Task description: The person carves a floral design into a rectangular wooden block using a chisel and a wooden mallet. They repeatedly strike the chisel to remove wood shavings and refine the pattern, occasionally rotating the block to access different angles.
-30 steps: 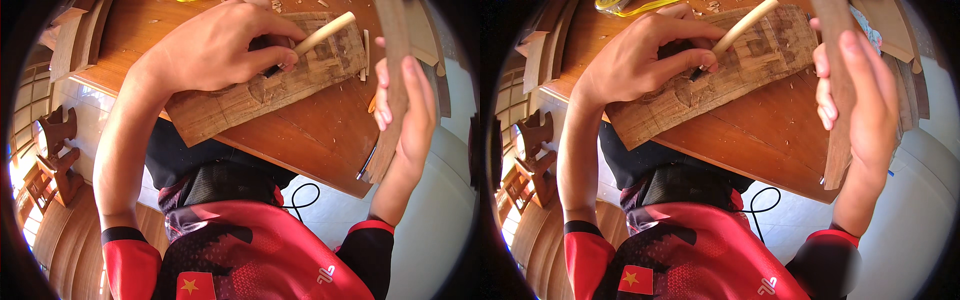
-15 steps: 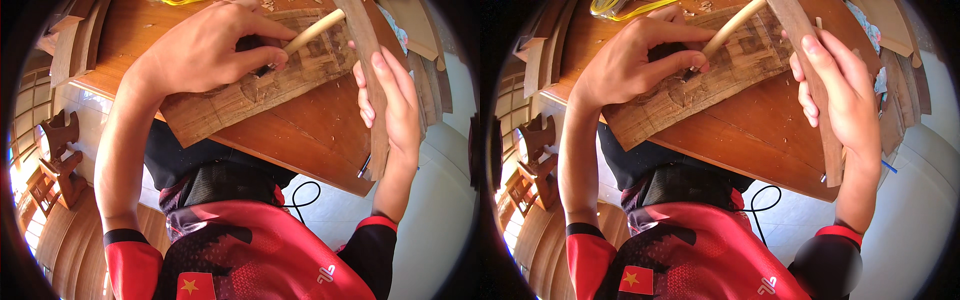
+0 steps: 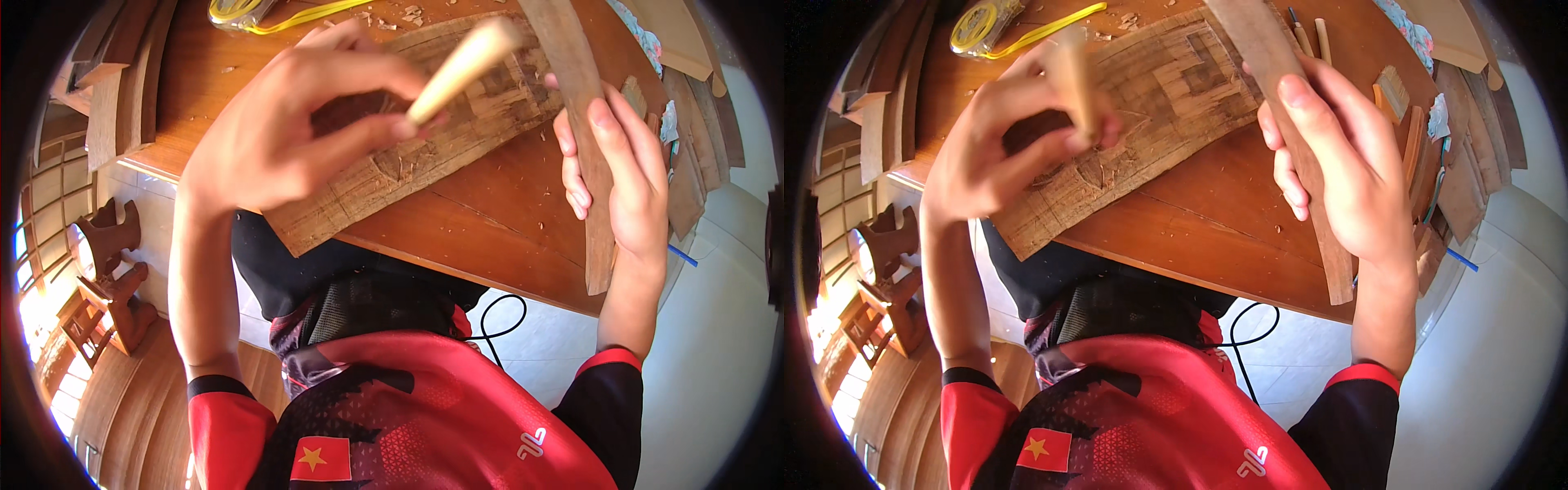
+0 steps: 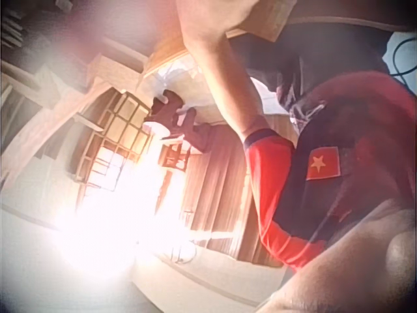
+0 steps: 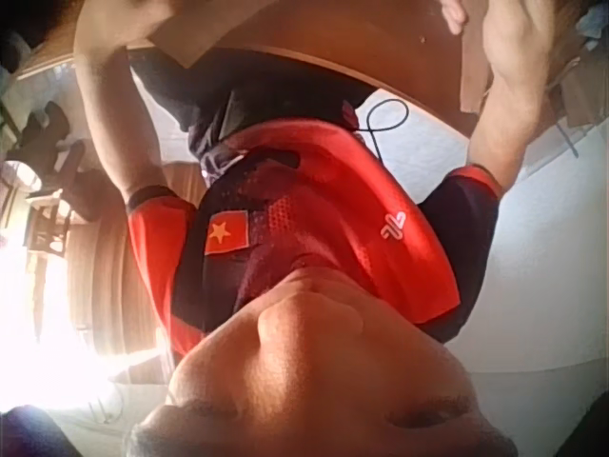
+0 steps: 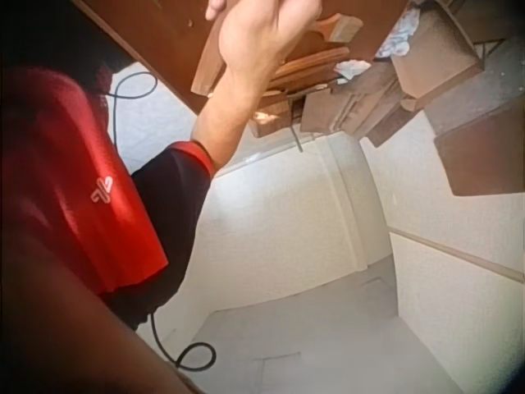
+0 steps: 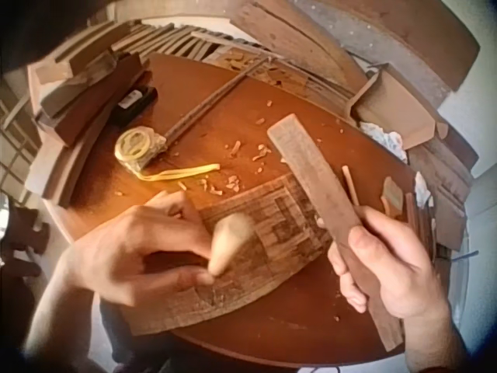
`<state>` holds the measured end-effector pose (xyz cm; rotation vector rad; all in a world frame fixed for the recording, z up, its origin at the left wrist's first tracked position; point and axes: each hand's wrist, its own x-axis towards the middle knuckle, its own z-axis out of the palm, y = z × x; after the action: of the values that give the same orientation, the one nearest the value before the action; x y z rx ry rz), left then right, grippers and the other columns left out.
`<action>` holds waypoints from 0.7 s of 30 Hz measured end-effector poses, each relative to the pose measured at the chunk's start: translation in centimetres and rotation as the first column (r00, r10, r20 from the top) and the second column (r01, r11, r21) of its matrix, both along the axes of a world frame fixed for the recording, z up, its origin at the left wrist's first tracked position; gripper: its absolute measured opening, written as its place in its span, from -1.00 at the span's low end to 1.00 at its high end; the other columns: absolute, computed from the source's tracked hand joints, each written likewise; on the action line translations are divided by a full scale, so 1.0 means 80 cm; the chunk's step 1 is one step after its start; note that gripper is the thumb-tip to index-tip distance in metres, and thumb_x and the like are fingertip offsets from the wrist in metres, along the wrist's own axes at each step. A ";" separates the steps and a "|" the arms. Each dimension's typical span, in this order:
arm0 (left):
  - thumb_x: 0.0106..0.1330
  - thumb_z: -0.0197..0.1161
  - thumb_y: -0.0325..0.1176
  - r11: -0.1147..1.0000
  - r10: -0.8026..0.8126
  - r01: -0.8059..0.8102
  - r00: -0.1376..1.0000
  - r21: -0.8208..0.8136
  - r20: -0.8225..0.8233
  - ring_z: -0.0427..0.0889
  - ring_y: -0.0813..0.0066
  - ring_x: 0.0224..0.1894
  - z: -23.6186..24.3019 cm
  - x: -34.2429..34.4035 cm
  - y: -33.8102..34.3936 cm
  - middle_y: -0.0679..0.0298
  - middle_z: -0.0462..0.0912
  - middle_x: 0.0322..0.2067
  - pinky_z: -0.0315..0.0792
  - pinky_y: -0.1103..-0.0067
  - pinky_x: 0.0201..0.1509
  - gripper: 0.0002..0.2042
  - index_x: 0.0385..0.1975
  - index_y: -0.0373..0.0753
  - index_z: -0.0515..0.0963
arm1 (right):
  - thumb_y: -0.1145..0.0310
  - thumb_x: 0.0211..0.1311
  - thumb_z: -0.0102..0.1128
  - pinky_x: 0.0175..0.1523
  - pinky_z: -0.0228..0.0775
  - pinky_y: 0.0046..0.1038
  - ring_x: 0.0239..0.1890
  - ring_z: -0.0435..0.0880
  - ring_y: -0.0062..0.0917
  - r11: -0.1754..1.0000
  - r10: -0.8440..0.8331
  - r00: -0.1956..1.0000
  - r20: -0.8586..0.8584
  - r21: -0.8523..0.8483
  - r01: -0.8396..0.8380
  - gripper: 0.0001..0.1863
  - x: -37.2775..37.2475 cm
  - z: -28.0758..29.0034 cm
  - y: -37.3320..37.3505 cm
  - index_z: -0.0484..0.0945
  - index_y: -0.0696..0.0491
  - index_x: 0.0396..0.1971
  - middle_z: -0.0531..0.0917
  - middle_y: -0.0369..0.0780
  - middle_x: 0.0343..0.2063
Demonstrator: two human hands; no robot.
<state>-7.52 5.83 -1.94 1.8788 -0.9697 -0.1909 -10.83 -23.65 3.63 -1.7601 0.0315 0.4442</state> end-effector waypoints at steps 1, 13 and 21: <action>0.30 0.28 -0.47 0.999 -0.025 0.023 0.998 0.047 0.051 0.54 0.26 -0.15 0.004 -0.007 0.011 0.20 0.76 -0.23 0.36 0.34 0.04 -0.90 -0.25 -0.29 0.67 | 0.13 0.62 -0.02 -0.63 0.23 -0.64 -0.66 0.42 -0.73 1.000 -0.013 1.000 -0.005 0.020 0.013 -0.56 -0.001 0.000 -0.006 0.47 0.22 0.14 0.53 -0.26 -0.39; 0.44 0.27 -0.41 0.949 0.313 -0.309 0.947 -0.058 0.074 0.67 0.24 -0.06 -0.005 -0.069 0.032 0.03 0.79 -0.15 0.51 0.34 0.10 -0.85 -0.16 -0.36 0.64 | 0.14 0.61 0.00 -0.61 0.24 -0.64 -0.64 0.42 -0.72 0.997 -0.020 0.997 -0.073 0.069 0.025 -0.56 -0.022 -0.011 -0.022 0.45 0.23 0.14 0.53 -0.26 -0.39; 0.31 0.24 -0.64 0.940 0.342 -0.339 0.937 -0.048 0.070 0.73 0.23 -0.14 -0.010 -0.068 0.008 0.17 0.80 -0.13 0.55 0.42 -0.01 -0.90 -0.25 -0.33 0.65 | 0.12 0.61 0.00 -0.60 0.24 -0.65 -0.63 0.42 -0.72 0.998 -0.006 0.998 -0.069 0.063 0.011 -0.53 -0.033 -0.016 -0.021 0.43 0.25 0.17 0.52 -0.25 -0.39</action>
<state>-12.99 6.48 -2.72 1.9998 -0.6775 0.1065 -13.50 -25.34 2.32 -1.6811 0.0734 0.4947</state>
